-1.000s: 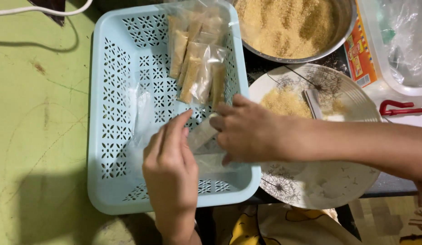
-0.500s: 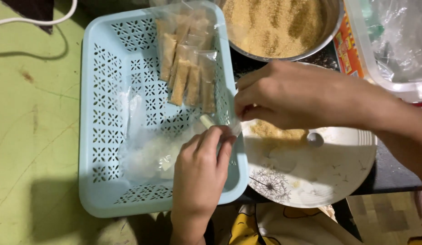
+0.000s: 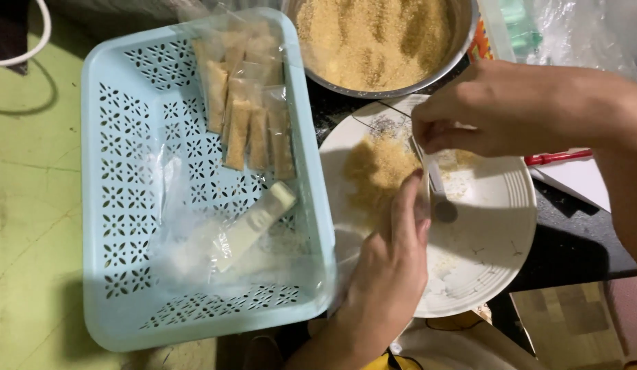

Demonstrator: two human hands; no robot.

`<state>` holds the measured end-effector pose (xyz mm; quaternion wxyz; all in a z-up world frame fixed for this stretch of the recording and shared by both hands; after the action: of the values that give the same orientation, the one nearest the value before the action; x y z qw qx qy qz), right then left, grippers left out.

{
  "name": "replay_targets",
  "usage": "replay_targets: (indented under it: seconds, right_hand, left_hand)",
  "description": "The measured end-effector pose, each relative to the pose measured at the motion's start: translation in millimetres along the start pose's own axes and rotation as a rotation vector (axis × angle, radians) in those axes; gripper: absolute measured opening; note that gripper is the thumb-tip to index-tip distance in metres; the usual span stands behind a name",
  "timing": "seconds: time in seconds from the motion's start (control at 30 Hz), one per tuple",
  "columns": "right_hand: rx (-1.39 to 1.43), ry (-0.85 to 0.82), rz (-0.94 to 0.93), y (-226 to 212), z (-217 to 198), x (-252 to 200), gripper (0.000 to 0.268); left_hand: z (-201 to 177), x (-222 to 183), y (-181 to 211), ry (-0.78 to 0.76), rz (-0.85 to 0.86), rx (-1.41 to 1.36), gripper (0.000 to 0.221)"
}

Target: Packaging small food sticks into individual plastic bags and adding a measured amount of seasoning powder to each bag using a spoon.

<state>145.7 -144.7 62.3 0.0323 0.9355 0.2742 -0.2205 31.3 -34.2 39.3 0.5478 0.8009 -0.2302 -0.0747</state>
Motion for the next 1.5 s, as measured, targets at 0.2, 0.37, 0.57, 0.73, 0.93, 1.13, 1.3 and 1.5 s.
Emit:
replay_targets:
  seconds: [0.2,0.37,0.57,0.73,0.93,1.13,1.3,1.5]
  right_hand:
    - [0.119,0.264,-0.018,12,-20,7,0.011]
    - [0.135,0.336,0.079,19,-15,19,0.009]
    - [0.235,0.309,0.051,12,-15,23,0.027]
    - [0.253,0.429,-0.154,0,-20,20,0.046]
    - [0.292,0.417,-0.199,-8,-26,5,0.042]
    - [0.451,0.474,-0.220,-15,-43,-19,0.043]
    - [0.244,0.561,-0.233,-20,-40,-27,0.020]
    - [0.204,0.678,-0.338,-25,-56,-43,0.028]
  left_hand:
    - [15,12,-15,0.144,0.082,-0.112,0.063]
    - [15,15,-31,0.130,-0.052,-0.031,0.063]
    - [5,14,-34,0.191,-0.090,0.286,0.073]
    - [-14,18,-15,0.300,0.032,0.557,0.084]
    - [-24,32,-14,0.343,0.120,0.232,0.060]
    - [-18,35,-22,0.280,0.137,-0.089,0.010]
    - [-21,41,-14,0.238,0.068,-0.142,0.048]
    - [-14,38,-41,0.238,0.011,-0.252,0.017]
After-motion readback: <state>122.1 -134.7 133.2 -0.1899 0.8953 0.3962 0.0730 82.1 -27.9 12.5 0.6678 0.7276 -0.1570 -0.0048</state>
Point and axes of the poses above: each hand's wrist, its own x-axis towards the middle knuckle, its own z-axis out of the palm, y = z × x, the point moved 9 cm from there along x, towards the middle knuckle, and after that the axes turned 9 degrees about -x, right-handed, at the moved point
